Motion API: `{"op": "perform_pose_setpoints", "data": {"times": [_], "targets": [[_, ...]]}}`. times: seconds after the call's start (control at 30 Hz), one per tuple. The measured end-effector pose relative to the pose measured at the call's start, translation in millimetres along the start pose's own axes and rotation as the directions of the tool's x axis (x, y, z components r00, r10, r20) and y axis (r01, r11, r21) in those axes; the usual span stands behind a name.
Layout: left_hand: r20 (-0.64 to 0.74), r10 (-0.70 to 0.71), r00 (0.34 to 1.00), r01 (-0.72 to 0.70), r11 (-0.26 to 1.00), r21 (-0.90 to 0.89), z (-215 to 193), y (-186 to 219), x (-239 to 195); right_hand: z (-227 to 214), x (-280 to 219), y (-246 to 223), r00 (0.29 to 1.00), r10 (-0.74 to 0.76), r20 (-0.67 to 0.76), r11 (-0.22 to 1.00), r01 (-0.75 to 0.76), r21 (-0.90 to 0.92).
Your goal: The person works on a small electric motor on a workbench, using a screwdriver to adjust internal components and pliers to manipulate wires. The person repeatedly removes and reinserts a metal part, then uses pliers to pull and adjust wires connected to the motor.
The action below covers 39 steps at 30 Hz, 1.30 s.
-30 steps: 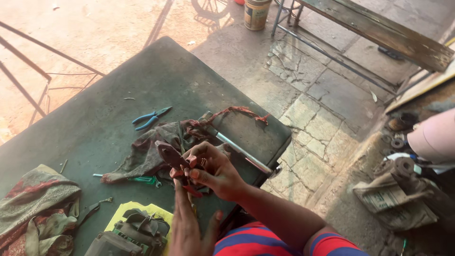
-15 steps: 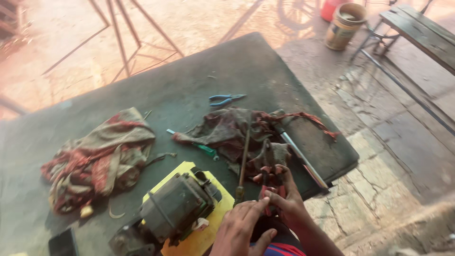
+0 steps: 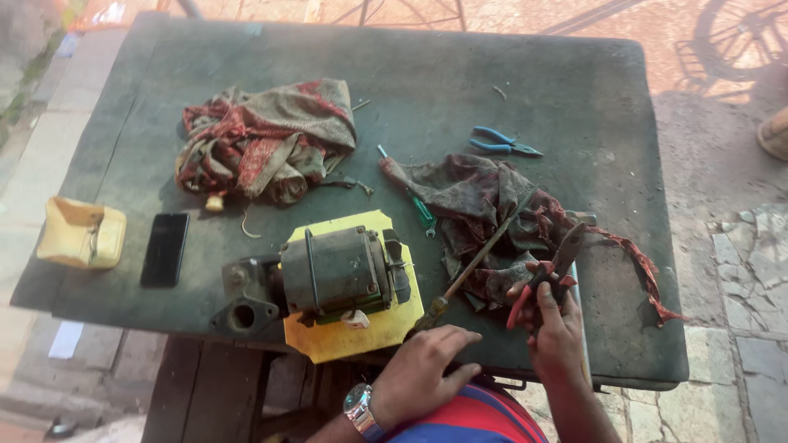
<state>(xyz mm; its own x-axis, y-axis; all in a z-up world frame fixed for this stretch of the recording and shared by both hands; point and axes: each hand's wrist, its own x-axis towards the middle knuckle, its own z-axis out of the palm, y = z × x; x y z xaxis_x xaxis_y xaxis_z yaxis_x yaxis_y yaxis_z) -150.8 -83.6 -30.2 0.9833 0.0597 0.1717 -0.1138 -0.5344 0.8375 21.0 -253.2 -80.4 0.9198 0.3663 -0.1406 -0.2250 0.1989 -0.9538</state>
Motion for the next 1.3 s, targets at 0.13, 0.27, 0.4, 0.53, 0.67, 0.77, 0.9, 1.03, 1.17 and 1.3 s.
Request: {"op": "perform_pose_setpoints", "data": {"times": [0.13,0.27,0.4,0.53,0.67,0.77,0.9,1.03,1.17,1.3], "targets": [[-0.21,-0.076,0.975,0.072,0.997,-0.027,8,-3,-14,-10,9,18,0.983,0.053,0.173,0.995,-0.039,-0.086],[-0.425,0.161,0.891,0.029,0.913,0.408,-13,14,-30,-9,14,27,0.894,0.008,0.448,0.981,0.08,-0.177],[-0.388,0.308,0.869,0.047,0.73,0.682,-61,23,-10,7,23,8,0.838,-0.025,0.545,0.843,0.31,-0.439],[-0.246,0.265,0.932,0.011,0.659,0.752,-105,25,30,36,25,-20,0.777,-0.142,0.613,0.52,0.585,-0.622],[0.101,-0.121,0.987,0.001,0.646,0.764,-125,-6,90,42,19,-32,0.651,-0.28,0.706,0.288,0.758,-0.585],[0.297,-0.361,0.884,0.005,0.643,0.765,-128,-42,146,43,20,-36,0.696,-0.237,0.677,0.14,0.714,-0.686],[0.534,-0.576,0.619,-0.069,0.637,0.767,-118,-94,190,36,12,-32,0.753,-0.154,0.64,0.081,0.655,-0.751],[0.702,-0.518,0.489,-0.146,0.745,0.651,-116,-121,204,25,8,-29,0.785,-0.203,0.585,0.079,0.609,-0.789],[0.662,-0.59,0.462,-0.16,0.679,0.717,-113,-120,204,23,2,-20,0.812,-0.195,0.55,0.082,0.572,-0.816],[0.693,-0.563,0.451,-0.127,0.728,0.674,-120,-102,206,26,0,-15,0.788,-0.24,0.567,0.041,0.591,-0.805]]}}
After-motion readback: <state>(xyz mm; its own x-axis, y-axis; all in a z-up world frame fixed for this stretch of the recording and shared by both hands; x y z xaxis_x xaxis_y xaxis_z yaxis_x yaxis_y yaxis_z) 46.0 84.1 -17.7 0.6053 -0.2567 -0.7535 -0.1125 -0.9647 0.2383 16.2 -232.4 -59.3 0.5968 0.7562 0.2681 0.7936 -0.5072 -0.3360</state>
